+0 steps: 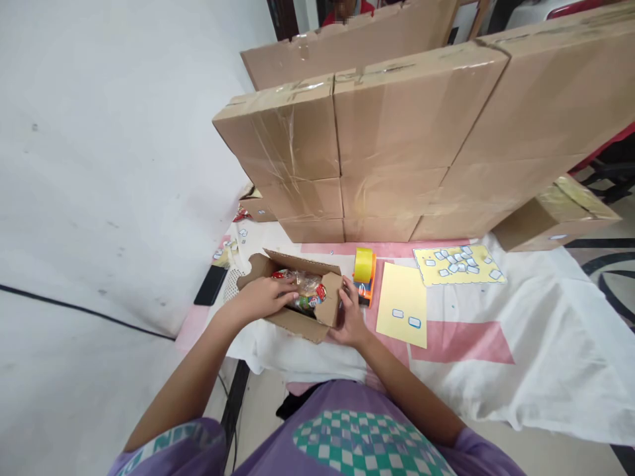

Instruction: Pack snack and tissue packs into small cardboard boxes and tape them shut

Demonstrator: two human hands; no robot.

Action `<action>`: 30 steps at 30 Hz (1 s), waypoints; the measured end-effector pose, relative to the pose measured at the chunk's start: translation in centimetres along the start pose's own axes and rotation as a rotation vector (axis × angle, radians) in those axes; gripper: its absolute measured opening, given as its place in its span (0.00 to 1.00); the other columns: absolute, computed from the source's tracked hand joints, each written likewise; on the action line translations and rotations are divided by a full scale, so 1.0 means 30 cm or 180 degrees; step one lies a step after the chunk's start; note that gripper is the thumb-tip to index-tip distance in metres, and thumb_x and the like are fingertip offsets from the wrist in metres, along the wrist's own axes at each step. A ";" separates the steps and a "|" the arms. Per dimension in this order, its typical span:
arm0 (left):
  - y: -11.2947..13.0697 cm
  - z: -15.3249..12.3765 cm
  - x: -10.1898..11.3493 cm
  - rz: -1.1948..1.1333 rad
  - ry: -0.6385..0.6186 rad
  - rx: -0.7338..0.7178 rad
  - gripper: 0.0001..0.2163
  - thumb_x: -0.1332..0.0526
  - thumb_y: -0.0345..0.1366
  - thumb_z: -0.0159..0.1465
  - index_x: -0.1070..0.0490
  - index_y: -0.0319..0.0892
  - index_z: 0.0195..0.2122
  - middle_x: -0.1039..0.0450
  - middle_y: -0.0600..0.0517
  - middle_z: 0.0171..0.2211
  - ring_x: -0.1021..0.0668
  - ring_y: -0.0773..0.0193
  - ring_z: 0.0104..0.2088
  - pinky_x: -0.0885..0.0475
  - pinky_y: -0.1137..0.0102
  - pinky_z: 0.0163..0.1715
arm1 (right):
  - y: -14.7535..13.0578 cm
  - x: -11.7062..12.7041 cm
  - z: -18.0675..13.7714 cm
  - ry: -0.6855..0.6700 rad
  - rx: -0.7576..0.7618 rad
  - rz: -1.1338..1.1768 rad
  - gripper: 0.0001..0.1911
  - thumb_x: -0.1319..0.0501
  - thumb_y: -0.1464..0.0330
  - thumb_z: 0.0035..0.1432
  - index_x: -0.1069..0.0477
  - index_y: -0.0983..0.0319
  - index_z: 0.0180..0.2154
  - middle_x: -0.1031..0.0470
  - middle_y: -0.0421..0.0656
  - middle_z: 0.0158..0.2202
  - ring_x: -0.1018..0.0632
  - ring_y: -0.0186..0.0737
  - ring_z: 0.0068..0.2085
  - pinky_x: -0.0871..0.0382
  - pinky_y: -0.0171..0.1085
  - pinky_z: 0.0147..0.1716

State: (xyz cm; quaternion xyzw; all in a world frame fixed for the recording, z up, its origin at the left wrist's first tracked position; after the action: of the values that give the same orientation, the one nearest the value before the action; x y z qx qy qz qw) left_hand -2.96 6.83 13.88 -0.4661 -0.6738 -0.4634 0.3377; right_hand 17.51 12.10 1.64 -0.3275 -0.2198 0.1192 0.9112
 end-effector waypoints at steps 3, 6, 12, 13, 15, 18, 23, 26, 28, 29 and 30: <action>-0.052 -0.075 0.073 -0.0301 0.0834 0.0102 0.22 0.48 0.54 0.73 0.19 0.54 0.56 0.23 0.52 0.62 0.22 0.49 0.62 0.31 0.55 0.65 | -0.075 0.046 0.033 -0.0111 0.0092 -0.0131 0.40 0.36 0.52 0.63 0.47 0.46 0.72 0.61 0.47 0.77 0.52 0.69 0.77 0.43 0.73 0.67; -0.213 -0.197 0.115 -0.0858 0.2012 0.0680 0.31 0.49 0.63 0.70 0.29 0.51 0.66 0.34 0.47 0.70 0.33 0.47 0.71 0.38 0.52 0.71 | -0.132 0.095 0.106 -0.0277 -0.0325 -0.0542 0.17 0.41 0.63 0.68 0.27 0.52 0.57 0.53 0.44 0.76 0.53 0.66 0.77 0.45 0.71 0.69; -0.287 -0.182 -0.110 -0.2138 0.0865 -0.0135 0.57 0.34 0.71 0.54 0.57 0.52 0.78 0.29 0.35 0.65 0.32 0.40 0.70 0.35 0.46 0.67 | -0.155 0.123 0.240 -0.0131 -0.0433 -0.0196 0.10 0.46 0.73 0.70 0.32 0.56 0.50 0.30 0.51 0.65 0.39 0.55 0.74 0.34 0.64 0.67; -0.292 -0.171 -0.126 -0.2172 0.1005 -0.0038 0.56 0.32 0.67 0.56 0.59 0.53 0.78 0.26 0.36 0.62 0.30 0.42 0.69 0.34 0.46 0.67 | -0.154 0.120 0.247 -0.0055 -0.0312 0.0030 0.13 0.46 0.74 0.70 0.35 0.56 0.53 0.26 0.51 0.61 0.35 0.53 0.72 0.31 0.62 0.65; -0.309 -0.154 -0.138 -0.2192 0.1605 0.0418 0.54 0.31 0.61 0.59 0.59 0.50 0.78 0.25 0.36 0.58 0.26 0.43 0.64 0.29 0.47 0.61 | -0.155 0.119 0.250 0.0073 -0.0133 0.0256 0.15 0.47 0.74 0.70 0.35 0.56 0.55 0.23 0.50 0.55 0.29 0.52 0.68 0.29 0.60 0.62; -0.284 -0.142 -0.127 -0.1843 0.2451 0.1041 0.50 0.32 0.59 0.59 0.53 0.47 0.76 0.36 0.33 0.63 0.25 0.42 0.61 0.23 0.48 0.53 | -0.153 0.130 0.244 0.0010 -0.0230 0.0092 0.15 0.48 0.72 0.70 0.30 0.57 0.53 0.22 0.51 0.54 0.25 0.53 0.63 0.28 0.60 0.61; -0.052 -0.079 -0.105 -0.0507 0.2278 0.0232 0.18 0.48 0.42 0.74 0.24 0.55 0.60 0.29 0.46 0.63 0.29 0.49 0.66 0.36 0.48 0.68 | -0.084 0.288 0.204 0.0491 -0.0743 -0.0195 0.14 0.45 0.69 0.70 0.28 0.57 0.54 0.20 0.50 0.52 0.24 0.54 0.61 0.29 0.60 0.62; 0.028 -0.065 -0.144 -0.0119 0.1928 -0.0232 0.22 0.46 0.48 0.74 0.30 0.54 0.66 0.32 0.46 0.68 0.34 0.46 0.71 0.45 0.45 0.73 | 0.064 0.376 0.146 0.1068 -0.1459 0.0010 0.15 0.38 0.63 0.66 0.31 0.58 0.53 0.22 0.52 0.54 0.21 0.52 0.57 0.25 0.57 0.59; 0.041 -0.070 -0.173 0.0129 0.1814 -0.0352 0.33 0.39 0.58 0.68 0.34 0.51 0.70 0.41 0.45 0.74 0.41 0.41 0.75 0.51 0.43 0.74 | 0.177 0.353 0.118 0.0934 -0.1937 0.0335 0.21 0.34 0.58 0.61 0.33 0.58 0.52 0.21 0.53 0.53 0.19 0.52 0.55 0.22 0.55 0.55; 0.041 -0.074 -0.183 0.0229 0.1778 -0.0362 0.37 0.36 0.61 0.65 0.36 0.50 0.71 0.43 0.44 0.75 0.42 0.40 0.75 0.52 0.43 0.74 | 0.221 0.328 0.113 0.0814 -0.2076 0.0459 0.23 0.34 0.56 0.59 0.33 0.59 0.51 0.20 0.53 0.52 0.18 0.52 0.53 0.22 0.54 0.54; 0.039 -0.076 -0.190 0.0313 0.1754 -0.0333 0.39 0.36 0.62 0.63 0.37 0.50 0.72 0.44 0.44 0.75 0.42 0.40 0.75 0.51 0.44 0.74 | 0.256 0.301 0.113 0.0697 -0.2153 0.0520 0.23 0.33 0.55 0.57 0.33 0.59 0.50 0.19 0.52 0.49 0.17 0.52 0.51 0.21 0.53 0.52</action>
State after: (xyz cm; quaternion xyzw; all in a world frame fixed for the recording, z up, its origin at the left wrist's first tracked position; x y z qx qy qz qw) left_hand 0.12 3.04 9.97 -0.3715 -0.5083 -0.5898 0.5057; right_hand 23.23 23.03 1.91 -0.6376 -0.1210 0.0764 0.7570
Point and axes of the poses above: each hand's wrist, its own z-axis towards the middle knuckle, its own x-axis out of the back of the hand, y = z × x, the point moved 7 cm from there along z, towards the middle knuckle
